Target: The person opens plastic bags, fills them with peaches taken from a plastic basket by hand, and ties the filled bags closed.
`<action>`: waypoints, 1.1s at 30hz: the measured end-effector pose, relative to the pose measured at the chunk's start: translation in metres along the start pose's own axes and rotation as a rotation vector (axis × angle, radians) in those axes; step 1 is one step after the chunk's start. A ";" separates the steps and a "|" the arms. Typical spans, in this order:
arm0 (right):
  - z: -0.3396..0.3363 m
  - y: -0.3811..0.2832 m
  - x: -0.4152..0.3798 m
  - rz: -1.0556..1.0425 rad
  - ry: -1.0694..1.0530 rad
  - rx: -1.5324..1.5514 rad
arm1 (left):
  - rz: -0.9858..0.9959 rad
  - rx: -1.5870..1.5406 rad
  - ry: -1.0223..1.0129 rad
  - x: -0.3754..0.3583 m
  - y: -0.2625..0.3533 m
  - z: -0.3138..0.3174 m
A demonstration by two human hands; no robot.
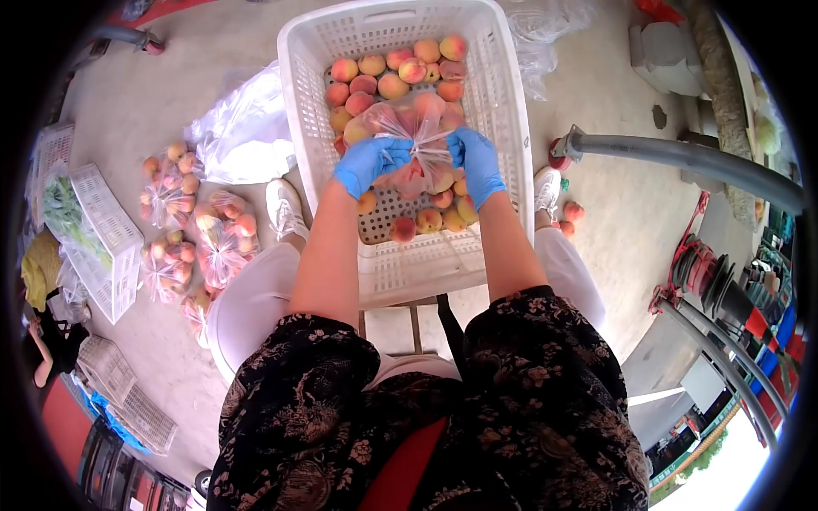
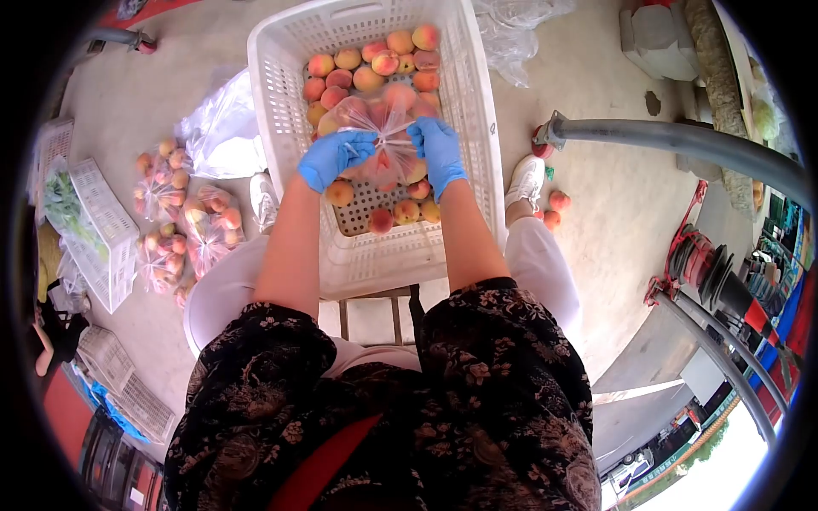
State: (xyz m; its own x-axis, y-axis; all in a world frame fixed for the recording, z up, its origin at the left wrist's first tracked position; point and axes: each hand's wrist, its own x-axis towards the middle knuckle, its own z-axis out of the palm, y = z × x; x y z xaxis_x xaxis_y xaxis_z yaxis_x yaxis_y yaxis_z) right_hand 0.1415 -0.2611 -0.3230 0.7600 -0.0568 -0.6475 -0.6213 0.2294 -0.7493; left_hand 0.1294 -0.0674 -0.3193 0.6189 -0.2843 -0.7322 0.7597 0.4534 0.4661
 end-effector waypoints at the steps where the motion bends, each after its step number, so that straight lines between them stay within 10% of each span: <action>1: 0.011 -0.001 -0.014 -0.160 -0.086 -0.206 | 0.019 0.209 -0.070 -0.009 0.009 0.012; 6: 0.027 -0.029 -0.098 -0.779 -0.430 -1.159 | 0.077 0.159 0.016 -0.046 0.004 0.055; 9: -0.002 -0.050 -0.154 -0.842 -0.390 -1.363 | 0.220 -0.291 0.010 -0.021 -0.052 0.021; 12: -0.045 -0.053 -0.183 -0.953 -0.251 -1.057 | 0.290 -0.107 0.175 -0.042 -0.046 0.048; 15: -0.091 -0.038 -0.184 -0.422 -0.151 -1.104 | 0.458 0.041 0.079 -0.051 -0.015 0.078; 22: -0.092 -0.010 -0.150 -0.580 -0.571 -1.529 | 0.803 0.063 -0.125 -0.161 0.069 0.099; 27: -0.061 0.008 -0.166 -0.092 -0.973 -1.807 | 1.138 0.023 -0.430 -0.324 0.120 0.090; 33: -0.063 0.050 -0.177 -0.153 -0.858 -1.786 | 1.549 0.407 -0.390 -0.520 0.137 0.067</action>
State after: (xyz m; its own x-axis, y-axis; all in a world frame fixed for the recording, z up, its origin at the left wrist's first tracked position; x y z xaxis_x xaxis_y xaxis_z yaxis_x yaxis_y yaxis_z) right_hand -0.0359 -0.3013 -0.2548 0.3540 0.5452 -0.7599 0.4077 -0.8212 -0.3992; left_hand -0.0749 0.0860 0.1588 0.7539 -0.0106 0.6569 -0.6302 0.2709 0.7276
